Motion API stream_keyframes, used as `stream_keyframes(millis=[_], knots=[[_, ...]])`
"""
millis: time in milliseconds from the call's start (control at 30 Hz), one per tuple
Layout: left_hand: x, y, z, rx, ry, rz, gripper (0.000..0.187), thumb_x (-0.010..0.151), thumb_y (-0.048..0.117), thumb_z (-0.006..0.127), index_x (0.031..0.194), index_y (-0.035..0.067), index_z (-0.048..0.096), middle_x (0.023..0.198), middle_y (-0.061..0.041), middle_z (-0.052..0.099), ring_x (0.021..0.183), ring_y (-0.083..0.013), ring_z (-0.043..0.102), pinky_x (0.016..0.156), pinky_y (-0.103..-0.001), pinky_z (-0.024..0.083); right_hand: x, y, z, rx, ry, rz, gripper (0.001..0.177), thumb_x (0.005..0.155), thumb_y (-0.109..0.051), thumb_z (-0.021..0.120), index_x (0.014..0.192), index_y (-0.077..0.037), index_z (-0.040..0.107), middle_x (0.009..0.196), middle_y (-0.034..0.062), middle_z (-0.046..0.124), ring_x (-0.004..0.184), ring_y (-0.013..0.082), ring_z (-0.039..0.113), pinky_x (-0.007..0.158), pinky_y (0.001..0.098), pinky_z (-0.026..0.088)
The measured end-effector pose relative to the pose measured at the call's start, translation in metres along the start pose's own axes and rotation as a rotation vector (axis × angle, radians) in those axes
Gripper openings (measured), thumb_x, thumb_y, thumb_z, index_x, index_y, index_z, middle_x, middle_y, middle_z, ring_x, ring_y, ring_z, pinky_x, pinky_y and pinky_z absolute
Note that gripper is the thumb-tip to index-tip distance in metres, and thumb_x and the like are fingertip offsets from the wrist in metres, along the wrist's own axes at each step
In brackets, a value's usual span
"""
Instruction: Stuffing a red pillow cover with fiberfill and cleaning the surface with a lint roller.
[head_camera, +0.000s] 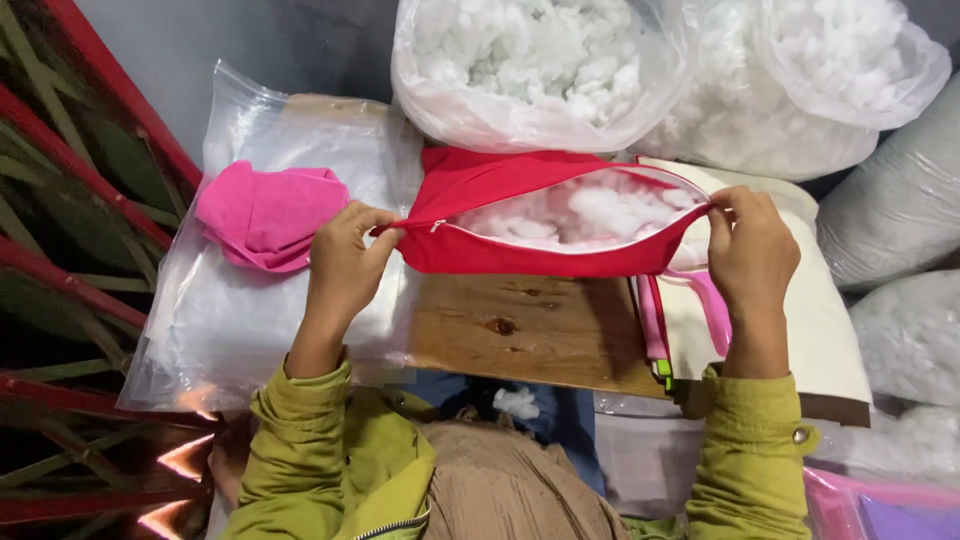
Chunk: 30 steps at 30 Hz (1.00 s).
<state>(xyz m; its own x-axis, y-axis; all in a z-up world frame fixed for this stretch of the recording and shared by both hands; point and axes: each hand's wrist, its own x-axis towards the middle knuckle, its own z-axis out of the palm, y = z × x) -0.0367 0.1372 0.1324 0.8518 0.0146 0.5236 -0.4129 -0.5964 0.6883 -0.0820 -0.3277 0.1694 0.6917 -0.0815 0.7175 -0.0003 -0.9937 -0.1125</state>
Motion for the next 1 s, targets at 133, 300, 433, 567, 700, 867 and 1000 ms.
stream_keyframes(millis=[133,300,433,567,700,867,1000], knots=[[0.007,-0.009,0.013,-0.504,-0.23,-0.166,0.013,0.089,0.006,0.077,0.1,0.011,0.082,0.085,0.003,0.064,0.081,-0.0071,0.059,0.076,-0.021,0.048,0.005,0.017,0.011,0.081,-0.1,0.158,0.013,0.105,-0.012,0.059,0.114,-0.013,0.069,0.112,0.0117,0.066,0.093,0.0295,0.068,0.074,0.0479,0.047],[-0.006,-0.016,0.033,-0.664,-0.279,-0.096,0.019,0.089,-0.001,0.075,0.103,0.01,0.08,0.088,0.001,0.065,0.084,-0.0092,0.059,0.075,-0.021,0.045,-0.014,0.016,0.017,0.05,-0.162,0.279,0.017,0.104,-0.017,0.055,0.115,-0.015,0.068,0.114,0.013,0.066,0.095,0.0324,0.069,0.075,0.0528,0.047],[-0.034,-0.005,0.041,-0.668,-0.29,0.039,0.006,0.092,0.002,0.071,0.093,0.007,0.073,0.1,-0.007,0.069,0.098,-0.0168,0.066,0.091,-0.028,0.051,-0.053,-0.058,-0.015,0.103,0.123,0.154,0.018,0.105,-0.001,0.062,0.123,-0.003,0.066,0.118,0.0185,0.059,0.1,0.0352,0.063,0.082,0.0507,0.049],[-0.049,-0.009,0.061,-0.744,-0.342,0.079,0.009,0.093,0.01,0.075,0.099,0.003,0.077,0.1,-0.011,0.071,0.097,-0.0195,0.066,0.093,-0.035,0.049,-0.1,-0.139,-0.015,0.511,0.101,-0.171,0.016,0.094,-0.006,0.071,0.109,-0.01,0.074,0.097,0.0057,0.071,0.087,0.0283,0.069,0.081,0.0388,0.054],[-0.057,0.003,0.059,-0.749,-0.362,0.108,0.006,0.093,0.008,0.076,0.096,0.003,0.078,0.097,-0.011,0.071,0.095,-0.0194,0.066,0.091,-0.035,0.049,-0.124,-0.197,0.006,0.317,0.089,-0.292,0.018,0.089,-0.036,0.079,0.098,-0.021,0.075,0.087,-0.0043,0.071,0.078,0.0181,0.069,0.073,0.0335,0.052],[-0.067,0.015,0.054,-0.732,-0.431,0.119,0.008,0.094,0.009,0.074,0.097,0.003,0.077,0.101,-0.013,0.074,0.098,-0.0227,0.069,0.091,-0.038,0.051,-0.12,-0.2,0.02,0.364,0.017,-0.12,0.026,0.088,-0.044,0.08,0.095,-0.02,0.073,0.077,-0.0023,0.067,0.071,0.0206,0.068,0.066,0.0325,0.05],[-0.074,0.026,0.054,-0.774,-0.504,0.086,0.01,0.097,0.01,0.069,0.099,0.001,0.074,0.109,-0.018,0.077,0.103,-0.0255,0.069,0.093,-0.043,0.051,-0.122,-0.198,0.027,0.5,-0.038,-0.035,0.018,0.089,-0.036,0.081,0.095,-0.02,0.075,0.08,-0.0021,0.072,0.075,0.0226,0.071,0.066,0.033,0.052]])
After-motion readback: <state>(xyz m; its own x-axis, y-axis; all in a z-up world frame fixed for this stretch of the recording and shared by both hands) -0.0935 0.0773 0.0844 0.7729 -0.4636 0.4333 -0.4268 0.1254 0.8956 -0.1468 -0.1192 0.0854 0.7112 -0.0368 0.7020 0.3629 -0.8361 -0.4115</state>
